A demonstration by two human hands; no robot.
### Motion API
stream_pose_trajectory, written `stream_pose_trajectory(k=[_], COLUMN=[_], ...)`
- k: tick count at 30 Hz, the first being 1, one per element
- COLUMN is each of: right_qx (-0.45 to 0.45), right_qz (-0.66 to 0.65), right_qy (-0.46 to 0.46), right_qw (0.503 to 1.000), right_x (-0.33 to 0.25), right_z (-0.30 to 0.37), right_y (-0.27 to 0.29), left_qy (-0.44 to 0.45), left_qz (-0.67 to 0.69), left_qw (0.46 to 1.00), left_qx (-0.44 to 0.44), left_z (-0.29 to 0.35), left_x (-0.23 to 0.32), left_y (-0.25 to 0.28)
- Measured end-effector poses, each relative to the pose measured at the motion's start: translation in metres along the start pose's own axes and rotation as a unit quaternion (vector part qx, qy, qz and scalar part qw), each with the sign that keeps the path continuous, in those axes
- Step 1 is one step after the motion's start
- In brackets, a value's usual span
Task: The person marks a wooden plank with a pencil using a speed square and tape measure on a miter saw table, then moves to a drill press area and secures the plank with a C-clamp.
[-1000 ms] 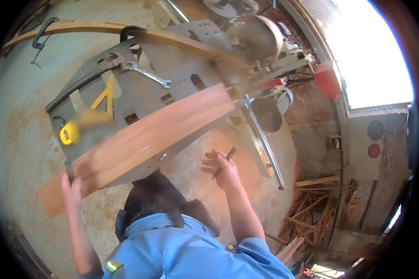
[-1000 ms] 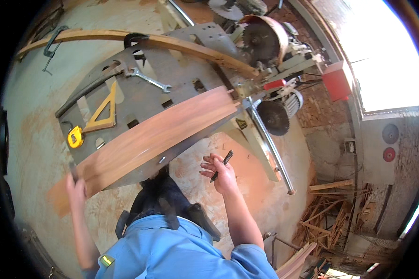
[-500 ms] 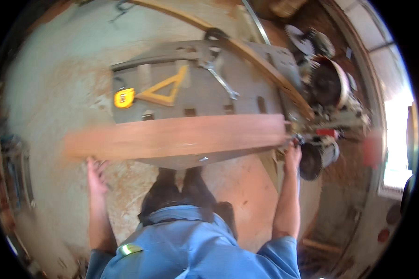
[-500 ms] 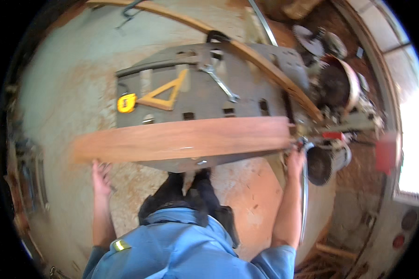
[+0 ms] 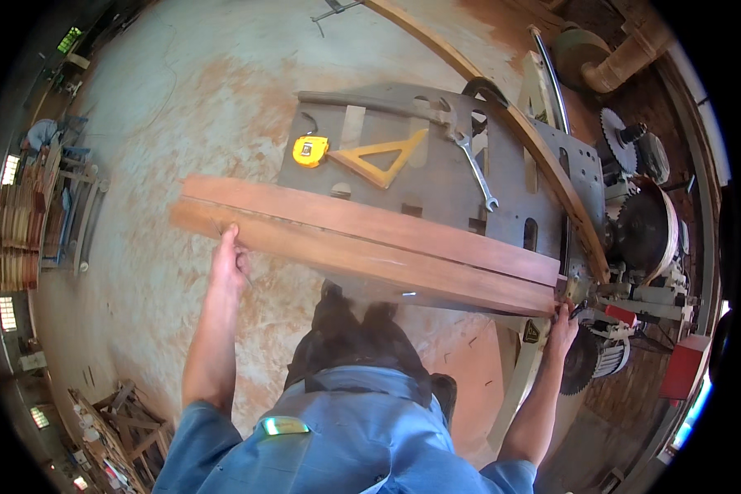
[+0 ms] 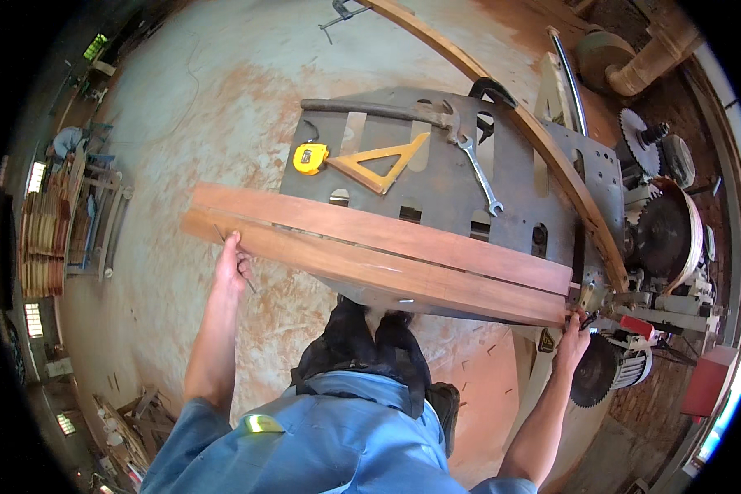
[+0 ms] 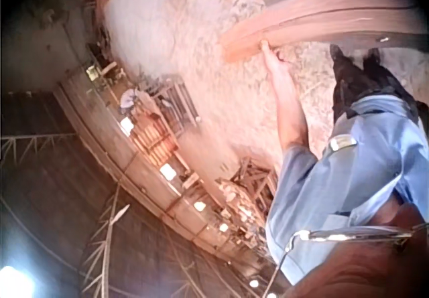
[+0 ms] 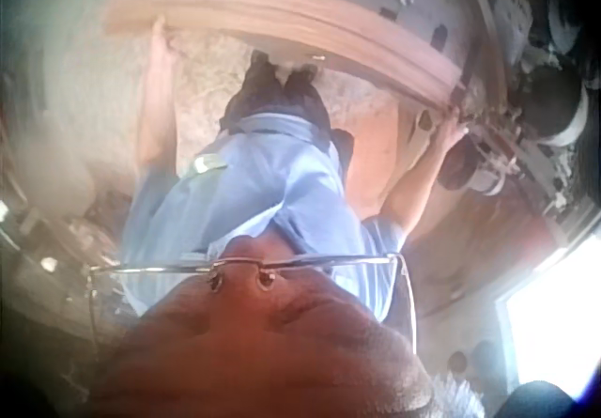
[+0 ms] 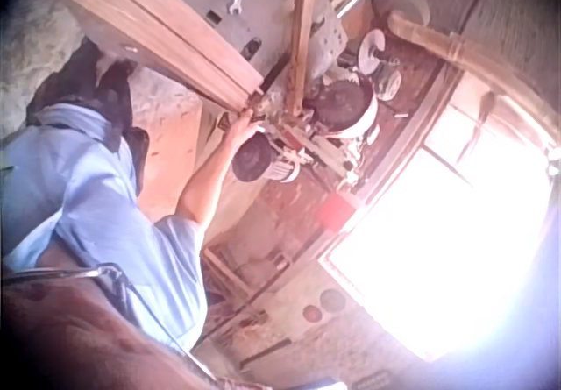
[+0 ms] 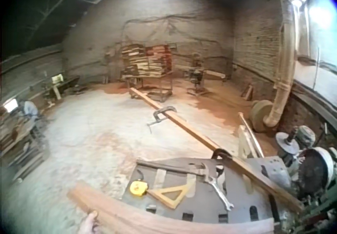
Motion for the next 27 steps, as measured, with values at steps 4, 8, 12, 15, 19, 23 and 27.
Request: stream_pose_trajectory(k=[4, 8, 12, 15, 19, 23, 27], right_qx=[0.016, -0.008, 0.016, 0.031, 0.059, 0.029, 0.05], right_qz=[0.012, 0.109, 0.158, 0.236, 0.306, 0.331, 0.358], right_qy=[0.0, -0.037, 0.028, 0.061, 0.06, 0.025, 0.058], right_qw=[1.0, 0.993, 0.987, 0.969, 0.948, 0.943, 0.93], right_x=[-0.014, -0.044, -0.038, -0.042, -0.066, -0.068, -0.068], right_z=[0.012, 0.023, 0.011, 0.006, 0.019, 0.012, 0.006], right_y=[-0.003, -0.016, -0.017, -0.019, -0.035, -0.035, -0.041], left_qy=[-0.017, -0.018, -0.029, -0.074, -0.083, -0.09, -0.073], left_qz=[-0.079, -0.133, -0.165, -0.147, -0.124, -0.135, -0.155], left_qw=[0.996, 0.989, 0.984, 0.985, 0.986, 0.985, 0.984], left_qx=[0.046, 0.057, 0.063, 0.043, 0.068, 0.055, 0.052], left_z=[0.015, 0.015, -0.006, -0.012, -0.002, -0.01, -0.025], left_x=[0.019, 0.026, 0.017, 0.013, 0.025, 0.026, 0.023], left_y=[0.0, -0.003, -0.002, 0.0, -0.009, -0.019, -0.012])
Point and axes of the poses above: each hand's wrist, its own z-axis away from the middle knuckle, its own y-axis out of the back of the hand, x = y × z, the point moved 4 cm from there along -z, towards the middle knuckle, and after that the axes turned 10 degrees about -y, right-handed, at the moved point
